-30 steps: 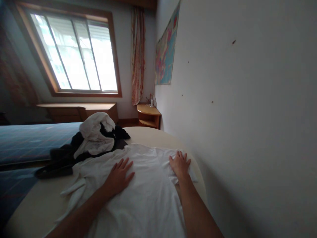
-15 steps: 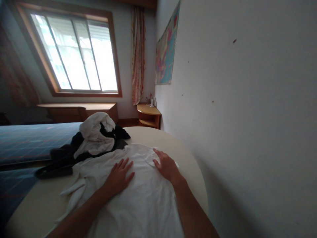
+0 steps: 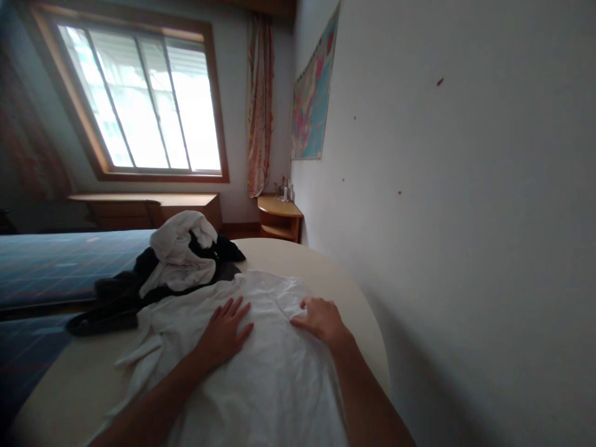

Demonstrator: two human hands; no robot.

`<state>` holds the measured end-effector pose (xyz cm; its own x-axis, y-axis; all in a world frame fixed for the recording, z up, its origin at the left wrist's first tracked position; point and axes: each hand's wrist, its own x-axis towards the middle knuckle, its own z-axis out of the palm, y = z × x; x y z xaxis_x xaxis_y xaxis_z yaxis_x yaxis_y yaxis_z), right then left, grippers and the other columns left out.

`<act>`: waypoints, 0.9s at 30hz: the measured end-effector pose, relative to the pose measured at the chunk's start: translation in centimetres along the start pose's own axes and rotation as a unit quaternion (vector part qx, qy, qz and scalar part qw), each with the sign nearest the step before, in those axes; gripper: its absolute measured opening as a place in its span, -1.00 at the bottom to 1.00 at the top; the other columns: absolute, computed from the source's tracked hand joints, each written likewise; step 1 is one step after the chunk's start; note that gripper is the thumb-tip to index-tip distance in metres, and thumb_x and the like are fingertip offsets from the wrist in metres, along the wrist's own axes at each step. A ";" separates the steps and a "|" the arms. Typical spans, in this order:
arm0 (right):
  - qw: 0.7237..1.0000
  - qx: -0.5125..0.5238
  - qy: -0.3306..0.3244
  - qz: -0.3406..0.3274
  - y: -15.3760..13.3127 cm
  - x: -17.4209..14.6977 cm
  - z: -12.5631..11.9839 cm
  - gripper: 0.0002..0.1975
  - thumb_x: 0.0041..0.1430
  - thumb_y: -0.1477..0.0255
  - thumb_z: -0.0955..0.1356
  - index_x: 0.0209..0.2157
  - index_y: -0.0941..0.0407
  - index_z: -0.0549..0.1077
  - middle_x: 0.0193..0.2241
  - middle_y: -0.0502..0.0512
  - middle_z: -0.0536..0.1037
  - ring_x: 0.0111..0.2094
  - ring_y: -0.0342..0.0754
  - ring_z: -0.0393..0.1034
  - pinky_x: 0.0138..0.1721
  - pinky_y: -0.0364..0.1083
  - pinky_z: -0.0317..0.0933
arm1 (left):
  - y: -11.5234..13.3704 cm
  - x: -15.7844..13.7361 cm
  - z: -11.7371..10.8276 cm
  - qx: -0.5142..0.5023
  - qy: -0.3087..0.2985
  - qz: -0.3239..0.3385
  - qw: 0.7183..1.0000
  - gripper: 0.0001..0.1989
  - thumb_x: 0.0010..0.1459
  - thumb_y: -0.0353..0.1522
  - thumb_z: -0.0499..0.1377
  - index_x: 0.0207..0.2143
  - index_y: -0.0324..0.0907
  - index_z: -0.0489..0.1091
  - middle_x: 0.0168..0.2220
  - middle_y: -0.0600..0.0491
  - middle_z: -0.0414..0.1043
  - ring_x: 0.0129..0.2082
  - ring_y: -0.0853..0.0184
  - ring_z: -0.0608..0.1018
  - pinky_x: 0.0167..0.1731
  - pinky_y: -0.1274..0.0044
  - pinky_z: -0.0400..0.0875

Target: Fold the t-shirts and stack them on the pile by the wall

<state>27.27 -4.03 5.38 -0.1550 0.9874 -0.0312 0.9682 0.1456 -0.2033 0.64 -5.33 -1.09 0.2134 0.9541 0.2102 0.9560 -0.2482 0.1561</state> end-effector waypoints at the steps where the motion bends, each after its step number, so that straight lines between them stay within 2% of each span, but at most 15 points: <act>1: 1.000 0.007 -0.004 0.002 -0.1 0.0 -0.1 -0.53 0.13 0.09 0.40 -0.03 0.11 0.53 -0.07 0.24 0.60 0.00 0.14 0.46 -0.02 -0.02 0.21 | 0.0 0.0 0.1 -0.001 0.004 0.000 1.000 -0.49 0.30 -0.20 0.06 0.26 -0.11 0.29 0.35 -0.07 0.14 0.36 0.04 0.15 0.30 0.15 0.02; 3: 1.000 0.023 0.006 0.016 -0.3 0.3 -0.6 -0.63 0.18 0.15 0.38 -0.09 0.10 0.54 -0.10 0.23 0.61 -0.03 0.12 0.47 -0.08 -0.06 0.23 | 0.0 0.0 0.2 -0.003 0.011 0.001 1.000 -0.50 0.30 -0.20 0.06 0.25 -0.10 0.30 0.35 -0.08 0.14 0.36 0.05 0.16 0.30 0.16 0.02; 6: 0.995 0.062 0.066 0.041 -1.1 0.6 -1.3 -0.74 0.27 0.26 0.32 -0.14 0.11 0.52 -0.16 0.22 0.62 -0.11 0.07 0.49 -0.16 -0.08 0.22 | -0.1 0.0 0.2 -0.003 0.014 0.001 1.000 -0.50 0.29 -0.20 0.07 0.25 -0.10 0.30 0.35 -0.08 0.14 0.36 0.05 0.15 0.30 0.16 0.02; 8: 0.988 0.111 0.098 0.031 -1.9 0.4 -1.8 -0.77 0.29 0.31 0.30 -0.14 0.12 0.49 -0.21 0.19 0.62 -0.18 0.03 0.50 -0.20 -0.10 0.22 | -0.1 0.0 0.2 -0.002 0.013 0.001 1.000 -0.49 0.29 -0.20 0.07 0.25 -0.11 0.29 0.35 -0.08 0.14 0.36 0.04 0.16 0.30 0.15 0.02; 11: 0.975 0.200 0.076 -0.066 -3.2 -0.7 -1.6 -0.73 0.24 0.33 0.34 -0.05 0.10 0.44 -0.15 0.13 0.59 -0.20 -0.04 0.49 -0.16 -0.12 0.25 | -0.2 0.0 0.4 -0.005 0.018 0.005 1.000 -0.49 0.30 -0.20 0.06 0.26 -0.12 0.29 0.35 -0.09 0.15 0.35 0.02 0.17 0.30 0.15 0.04; 13: 0.966 0.220 0.037 -0.133 -3.6 -1.7 -1.0 -0.56 0.14 0.34 0.41 0.07 0.09 0.39 -0.02 0.15 0.55 -0.10 -0.02 0.47 -0.07 -0.10 0.26 | -0.2 0.0 0.5 -0.011 0.027 0.008 1.000 -0.50 0.29 -0.21 0.07 0.25 -0.12 0.29 0.34 -0.10 0.16 0.35 0.01 0.17 0.29 0.14 0.04; 15: 0.971 0.188 0.008 -0.150 -3.9 -2.7 -0.3 -0.40 0.07 0.32 0.46 0.15 0.08 0.34 0.09 0.21 0.48 0.04 0.05 0.41 0.02 -0.04 0.23 | -0.3 0.0 0.7 -0.019 0.037 0.010 0.999 -0.51 0.29 -0.23 0.07 0.24 -0.13 0.30 0.33 -0.11 0.18 0.34 0.00 0.18 0.29 0.13 0.05; 17: 0.985 0.125 -0.006 -0.120 -4.1 -3.5 0.4 -0.37 0.07 0.22 0.46 0.16 0.10 0.35 0.14 0.27 0.44 0.11 0.13 0.36 0.08 0.03 0.19 | -0.3 0.1 0.8 -0.028 0.043 0.010 0.999 -0.52 0.29 -0.25 0.07 0.23 -0.14 0.31 0.33 -0.11 0.18 0.34 0.01 0.18 0.28 0.13 0.05; 20: 0.996 0.045 -0.014 -0.070 -4.8 -4.4 1.1 -0.40 0.10 0.03 0.41 0.06 0.13 0.45 0.05 0.31 0.50 0.06 0.22 0.40 0.07 0.11 0.16 | -0.3 0.1 0.7 -0.035 0.042 0.009 0.998 -0.53 0.30 -0.26 0.06 0.23 -0.14 0.31 0.33 -0.12 0.18 0.35 0.01 0.17 0.28 0.12 0.04; 22: 0.999 0.020 -0.010 -0.048 -5.5 -4.6 1.6 -0.42 0.11 -0.02 0.38 -0.02 0.13 0.50 -0.04 0.30 0.55 0.01 0.24 0.42 0.05 0.13 0.16 | -0.2 0.0 0.5 -0.033 0.037 0.008 0.999 -0.53 0.30 -0.25 0.07 0.23 -0.14 0.31 0.33 -0.12 0.18 0.35 0.00 0.17 0.28 0.12 0.04; 24: 0.999 0.014 0.006 -0.040 -6.1 -4.7 2.1 -0.53 0.15 0.06 0.37 -0.08 0.13 0.52 -0.08 0.28 0.57 0.00 0.23 0.42 0.03 0.12 0.16 | -0.1 0.0 0.4 -0.031 0.033 0.008 0.999 -0.53 0.30 -0.25 0.07 0.23 -0.15 0.31 0.33 -0.11 0.18 0.34 0.00 0.18 0.28 0.13 0.04; 27: 0.998 0.031 0.035 -0.050 -6.7 -4.4 2.7 -0.73 0.23 0.33 0.31 -0.12 0.11 0.54 -0.12 0.22 0.59 -0.03 0.13 0.44 0.00 0.04 0.16 | -0.2 0.1 0.4 -0.027 0.030 0.006 0.999 -0.52 0.30 -0.27 0.07 0.24 -0.15 0.29 0.33 -0.11 0.19 0.34 0.01 0.19 0.28 0.14 0.04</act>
<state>20.96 -9.54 4.25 -0.2344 0.9702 0.0610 0.9342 0.2422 -0.2620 0.56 -5.16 -1.49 0.2108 0.9394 0.2702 0.9408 -0.2700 0.2048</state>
